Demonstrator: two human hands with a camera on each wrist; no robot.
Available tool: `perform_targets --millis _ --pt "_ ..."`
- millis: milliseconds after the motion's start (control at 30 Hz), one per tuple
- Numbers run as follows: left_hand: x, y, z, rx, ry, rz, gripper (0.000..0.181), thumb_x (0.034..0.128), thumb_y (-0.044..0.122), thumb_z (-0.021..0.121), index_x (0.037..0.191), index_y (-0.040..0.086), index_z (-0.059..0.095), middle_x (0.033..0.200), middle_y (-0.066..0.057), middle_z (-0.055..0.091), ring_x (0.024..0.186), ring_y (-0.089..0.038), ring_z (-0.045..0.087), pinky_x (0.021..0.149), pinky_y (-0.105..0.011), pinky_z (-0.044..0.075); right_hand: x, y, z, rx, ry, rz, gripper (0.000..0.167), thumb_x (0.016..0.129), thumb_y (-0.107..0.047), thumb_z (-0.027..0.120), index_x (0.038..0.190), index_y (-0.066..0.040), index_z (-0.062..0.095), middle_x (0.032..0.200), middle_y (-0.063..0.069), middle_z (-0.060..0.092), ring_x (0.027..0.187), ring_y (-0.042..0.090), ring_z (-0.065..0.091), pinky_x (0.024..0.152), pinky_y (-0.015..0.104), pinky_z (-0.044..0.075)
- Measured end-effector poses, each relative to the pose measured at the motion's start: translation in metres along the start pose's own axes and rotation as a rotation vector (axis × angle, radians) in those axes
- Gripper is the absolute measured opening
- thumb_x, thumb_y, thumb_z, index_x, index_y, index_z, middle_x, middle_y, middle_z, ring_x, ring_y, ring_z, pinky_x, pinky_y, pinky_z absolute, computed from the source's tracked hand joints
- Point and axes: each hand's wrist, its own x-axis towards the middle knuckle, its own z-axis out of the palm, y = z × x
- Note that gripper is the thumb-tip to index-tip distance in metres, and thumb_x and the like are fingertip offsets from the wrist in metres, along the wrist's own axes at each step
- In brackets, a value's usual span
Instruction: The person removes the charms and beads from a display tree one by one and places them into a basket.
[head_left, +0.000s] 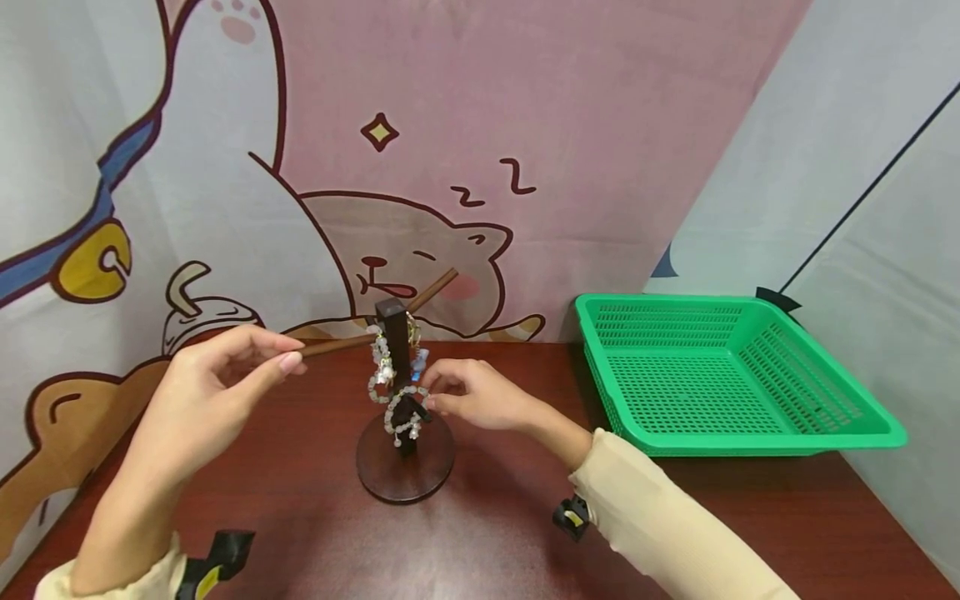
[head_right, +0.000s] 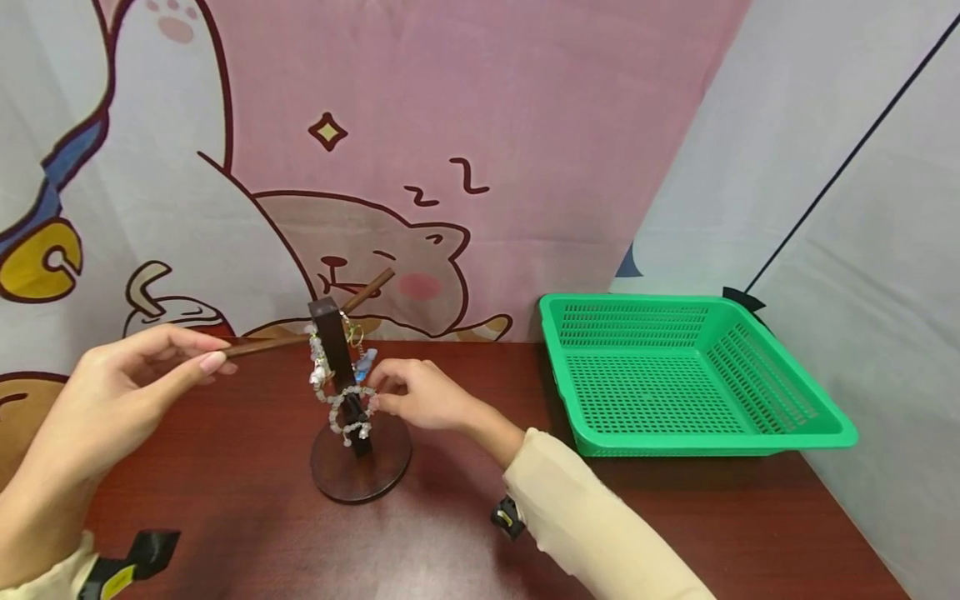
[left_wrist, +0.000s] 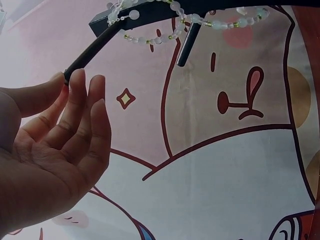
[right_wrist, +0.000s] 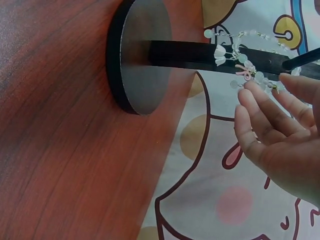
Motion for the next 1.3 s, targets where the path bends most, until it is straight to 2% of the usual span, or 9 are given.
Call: perform_targets --millis 133,300,667,867,1000,1300 --pt "0.0 0.0 0.0 -0.003 -0.001 -0.006 0.007 0.0884 0.014 0.061 0.094 0.011 0.065 0.079 0.004 0.068 0.069 -0.003 0.061 0.051 -0.022 0.038 0.001 0.001 0.001 0.032 0.007 -0.013 0.007 0.086 -0.006 0.061 0.093 -0.005 0.061 0.076 0.003 0.064 0.066 0.011 0.057 0.061 0.021 0.045" --pt "0.0 0.0 0.0 -0.013 -0.003 -0.003 0.007 0.0885 0.013 0.061 0.094 0.011 0.065 0.078 0.005 0.068 0.069 -0.003 0.061 0.05 -0.023 0.037 0.002 0.002 0.002 0.058 0.015 -0.026 0.004 0.086 -0.004 0.06 0.09 -0.003 0.061 0.074 0.004 0.064 0.063 0.007 0.056 0.06 0.022 0.046" --pt "-0.001 0.0 0.0 -0.022 0.011 0.022 0.006 0.0879 0.011 0.061 0.092 0.01 0.065 0.077 0.007 0.067 0.066 -0.005 0.06 0.049 -0.024 0.036 -0.004 0.0 0.001 0.023 0.013 -0.053 0.003 0.086 -0.003 0.06 0.087 -0.005 0.063 0.071 -0.001 0.062 0.063 0.005 0.056 0.06 0.022 0.046" --pt "-0.001 0.0 0.0 -0.011 0.01 0.02 0.006 0.0882 0.012 0.061 0.092 0.009 0.065 0.077 0.005 0.067 0.065 -0.005 0.06 0.048 -0.023 0.036 -0.011 -0.004 -0.001 0.021 -0.006 -0.052 0.003 0.087 -0.004 0.06 0.088 -0.004 0.062 0.073 0.004 0.063 0.066 0.01 0.059 0.062 0.023 0.047" --pt "-0.001 0.0 0.001 -0.003 0.006 0.016 0.006 0.0884 0.012 0.061 0.092 0.009 0.064 0.078 0.004 0.067 0.066 -0.004 0.06 0.049 -0.023 0.036 -0.015 -0.009 -0.005 0.042 -0.008 -0.059 0.003 0.087 -0.003 0.06 0.088 -0.003 0.062 0.076 0.007 0.064 0.067 0.006 0.059 0.064 0.025 0.049" --pt "-0.001 0.0 0.001 -0.003 0.006 0.025 0.005 0.0882 0.011 0.061 0.091 0.009 0.064 0.078 0.004 0.068 0.066 -0.004 0.06 0.048 -0.023 0.036 -0.027 -0.016 -0.012 0.025 -0.008 -0.138 0.003 0.086 -0.005 0.061 0.089 -0.005 0.062 0.077 -0.001 0.065 0.069 0.011 0.059 0.065 0.027 0.048"
